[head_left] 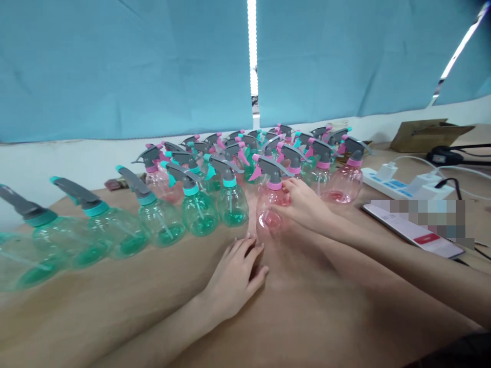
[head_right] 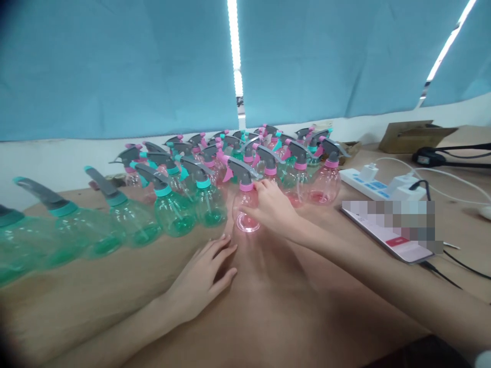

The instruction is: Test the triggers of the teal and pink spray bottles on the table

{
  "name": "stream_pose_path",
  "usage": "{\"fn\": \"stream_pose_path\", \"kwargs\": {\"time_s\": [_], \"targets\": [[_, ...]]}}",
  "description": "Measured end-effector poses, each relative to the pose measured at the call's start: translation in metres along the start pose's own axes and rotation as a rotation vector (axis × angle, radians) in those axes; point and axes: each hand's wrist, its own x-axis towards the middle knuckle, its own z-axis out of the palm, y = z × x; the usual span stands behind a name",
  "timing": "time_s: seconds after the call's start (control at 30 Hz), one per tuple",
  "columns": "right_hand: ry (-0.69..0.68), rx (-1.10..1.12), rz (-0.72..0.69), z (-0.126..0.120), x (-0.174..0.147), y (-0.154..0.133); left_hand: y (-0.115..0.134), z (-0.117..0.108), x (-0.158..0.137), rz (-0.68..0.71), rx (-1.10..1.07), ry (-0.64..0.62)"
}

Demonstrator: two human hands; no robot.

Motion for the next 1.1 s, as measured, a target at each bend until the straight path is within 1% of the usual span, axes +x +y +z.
{"fn": "stream_pose_path", "kwargs": {"time_s": [0.23,0.57,0.73,0.8,0.9,1.0,1.1], "targets": [[0.005,-0.04,0.067,0.004,0.016,-0.01,0.001,-0.002,0.0,-0.009,-0.004,-0.007],[0.0,-0.029,0.06,0.009,0.028,-0.016,0.002,-0.003,0.0,-0.012,-0.014,-0.026],[0.006,0.004,0.046,0.01,0.024,-0.015,0.001,-0.002,0.0,-0.024,-0.024,-0.019],[-0.007,0.019,0.045,0.003,0.019,-0.015,0.0,-0.002,0.0,-0.023,-0.019,-0.023],[-0.029,0.049,0.057,-0.016,0.009,-0.008,-0.001,-0.002,-0.001,-0.019,-0.015,-0.011],[-0.021,0.07,0.096,-0.036,0.002,0.007,-0.002,-0.001,-0.001,-0.014,-0.011,-0.01],[0.03,0.054,0.179,-0.048,-0.001,0.027,-0.003,-0.001,0.0,-0.005,-0.001,-0.008]]}}
